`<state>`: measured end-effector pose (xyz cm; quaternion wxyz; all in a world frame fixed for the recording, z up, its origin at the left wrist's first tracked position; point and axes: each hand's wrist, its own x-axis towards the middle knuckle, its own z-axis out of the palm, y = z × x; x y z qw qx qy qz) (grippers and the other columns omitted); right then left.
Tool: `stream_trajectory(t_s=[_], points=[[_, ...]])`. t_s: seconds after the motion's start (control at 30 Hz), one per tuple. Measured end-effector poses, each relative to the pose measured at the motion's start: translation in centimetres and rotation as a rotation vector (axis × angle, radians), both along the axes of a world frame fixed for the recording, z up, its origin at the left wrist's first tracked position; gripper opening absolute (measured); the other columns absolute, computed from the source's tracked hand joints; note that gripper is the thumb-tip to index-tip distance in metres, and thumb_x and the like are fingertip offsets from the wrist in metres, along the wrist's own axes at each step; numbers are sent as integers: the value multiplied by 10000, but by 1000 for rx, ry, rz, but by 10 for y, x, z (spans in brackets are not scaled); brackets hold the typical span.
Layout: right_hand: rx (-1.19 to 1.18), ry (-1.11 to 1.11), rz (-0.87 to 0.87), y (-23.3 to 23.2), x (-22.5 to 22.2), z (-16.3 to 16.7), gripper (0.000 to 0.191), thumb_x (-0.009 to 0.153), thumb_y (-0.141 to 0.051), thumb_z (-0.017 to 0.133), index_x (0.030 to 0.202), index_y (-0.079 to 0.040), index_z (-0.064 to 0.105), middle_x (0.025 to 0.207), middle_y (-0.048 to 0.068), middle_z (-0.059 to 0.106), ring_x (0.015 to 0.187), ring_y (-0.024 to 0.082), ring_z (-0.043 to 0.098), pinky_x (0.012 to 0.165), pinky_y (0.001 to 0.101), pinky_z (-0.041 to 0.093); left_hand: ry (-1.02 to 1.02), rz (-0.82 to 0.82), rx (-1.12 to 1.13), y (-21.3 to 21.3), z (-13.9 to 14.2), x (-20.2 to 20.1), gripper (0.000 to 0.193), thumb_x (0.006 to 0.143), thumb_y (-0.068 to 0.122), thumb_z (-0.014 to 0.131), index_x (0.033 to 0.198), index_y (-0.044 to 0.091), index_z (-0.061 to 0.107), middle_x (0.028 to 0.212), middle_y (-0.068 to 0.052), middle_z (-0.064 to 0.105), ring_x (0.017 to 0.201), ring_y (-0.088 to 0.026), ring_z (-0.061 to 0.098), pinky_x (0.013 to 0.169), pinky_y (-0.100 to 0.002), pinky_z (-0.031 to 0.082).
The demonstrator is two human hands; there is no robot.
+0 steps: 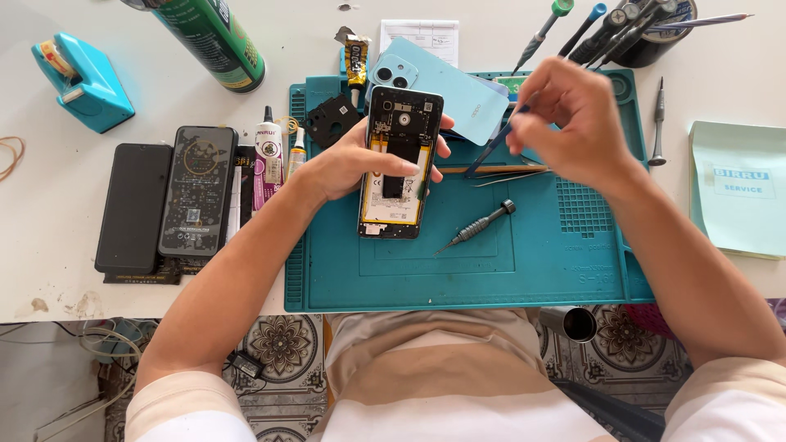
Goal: The person removes screws from a smartphone, places it into a blue case, then removes the case and continues to work on the phone's internal components using a screwdriver and a prying tool. The person handles multiple phones and tools on a workbench.
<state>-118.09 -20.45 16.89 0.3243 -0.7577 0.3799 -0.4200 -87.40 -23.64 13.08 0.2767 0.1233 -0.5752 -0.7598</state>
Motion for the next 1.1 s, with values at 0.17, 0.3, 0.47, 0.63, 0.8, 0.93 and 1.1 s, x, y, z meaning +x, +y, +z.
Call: stream_trajectory(t_s=[0.17,0.3,0.47,0.63,0.8,0.93,1.1], points=[[-128,221,97,4,8,3,91,899,-11,676,912,5,587,837,86,666,759,118,688,670,266,562,-16,-16,-35,-1,-1,-4,664,876,11,774,1486,42,513,1256,-114,691,1102,-259,741,996,-412,605],[-58,455,88,8,12,10,76,923,-52,672,901,-5,618,709,72,677,642,117,675,605,284,535,-19,-13,-25,0,-1,-7,663,870,-4,769,1482,44,516,1247,-115,700,1112,-262,741,1004,-419,603],[-58,251,108,14,11,10,106,1035,-77,604,990,2,659,779,70,718,758,106,743,648,255,587,-31,11,26,3,0,-10,632,879,62,753,1465,38,516,1225,-118,698,1085,-256,746,962,-412,619],[162,-127,250,16,9,8,138,1094,-116,567,1068,1,635,886,61,741,812,100,746,663,226,574,-52,78,80,6,0,-10,559,933,220,711,1423,9,543,1161,-127,698,1025,-261,749,884,-407,631],[52,65,252,14,16,5,128,1056,-91,620,1102,8,687,950,91,774,843,114,751,721,239,608,-5,47,126,6,0,-8,552,940,237,686,1416,3,533,1177,-136,678,1034,-284,744,898,-414,625],[49,79,285,12,19,6,121,1021,-87,678,1101,-2,709,966,82,775,873,114,758,768,243,626,18,5,115,7,0,-5,595,913,215,676,1441,-1,507,1218,-140,657,1056,-307,740,902,-421,611],[87,140,224,12,17,4,142,992,-91,707,1100,-20,768,871,74,776,781,94,739,705,235,616,15,-3,78,8,-1,-5,623,897,207,667,1458,-3,497,1218,-148,655,1062,-306,734,931,-430,612]])
